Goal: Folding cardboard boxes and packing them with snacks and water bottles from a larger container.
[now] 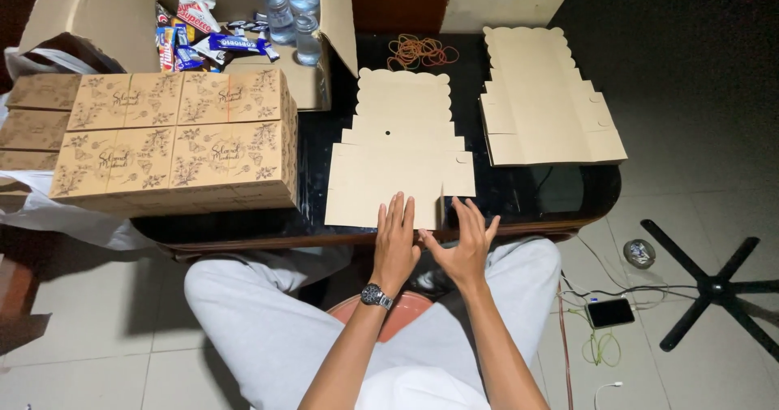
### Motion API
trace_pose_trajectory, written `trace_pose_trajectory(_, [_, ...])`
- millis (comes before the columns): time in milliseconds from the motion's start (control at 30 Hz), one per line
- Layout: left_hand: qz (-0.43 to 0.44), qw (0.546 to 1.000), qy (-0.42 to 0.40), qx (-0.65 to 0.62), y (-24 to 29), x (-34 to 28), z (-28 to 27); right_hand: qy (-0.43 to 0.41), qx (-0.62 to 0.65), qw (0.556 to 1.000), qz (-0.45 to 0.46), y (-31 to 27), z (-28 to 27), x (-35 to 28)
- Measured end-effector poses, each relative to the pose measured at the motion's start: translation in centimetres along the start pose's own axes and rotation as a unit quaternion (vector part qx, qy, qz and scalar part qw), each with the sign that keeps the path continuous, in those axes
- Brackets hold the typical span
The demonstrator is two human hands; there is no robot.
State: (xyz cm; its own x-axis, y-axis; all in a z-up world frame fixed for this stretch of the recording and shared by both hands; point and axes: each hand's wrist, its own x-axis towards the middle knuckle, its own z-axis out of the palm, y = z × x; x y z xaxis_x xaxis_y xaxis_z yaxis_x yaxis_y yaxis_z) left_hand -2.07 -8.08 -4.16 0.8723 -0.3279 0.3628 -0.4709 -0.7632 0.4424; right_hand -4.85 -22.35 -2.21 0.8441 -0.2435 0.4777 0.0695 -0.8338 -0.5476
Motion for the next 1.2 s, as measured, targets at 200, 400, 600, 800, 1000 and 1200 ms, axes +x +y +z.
trace_pose_trajectory(200, [0.014, 0.999, 0.015, 0.027, -0.1, 0.1, -0.3, 0.067, -0.046, 0.996, 0.026, 5.0, 2.1, -0.5])
trace_pose_trajectory(400, [0.059, 0.997, -0.018, 0.041, -1.6, 0.1, -2.1, 0.143, -0.085, 0.985, -0.046, 3.9, 0.6, 0.6])
trace_pose_trajectory(600, [0.091, 0.994, -0.006, 0.067, -2.9, 0.5, -1.7, -0.076, -0.061, 0.975, -0.201, 0.0, -0.7, 0.9])
trace_pose_trajectory(800, [0.142, 0.982, -0.084, 0.089, -5.8, 1.2, -3.3, -0.215, -0.153, 0.945, -0.192, 1.9, -1.7, 2.9])
trace_pose_trajectory(1000, [0.066, 0.986, -0.146, -0.045, -10.4, 1.1, -9.9, -0.234, -0.105, 0.953, -0.159, 6.0, -3.4, 4.7])
trace_pose_trajectory(1200, [-0.090, 0.973, -0.076, -0.199, -10.9, 1.0, -12.7, -0.186, 0.134, 0.973, 0.018, 6.5, -3.2, 6.0])
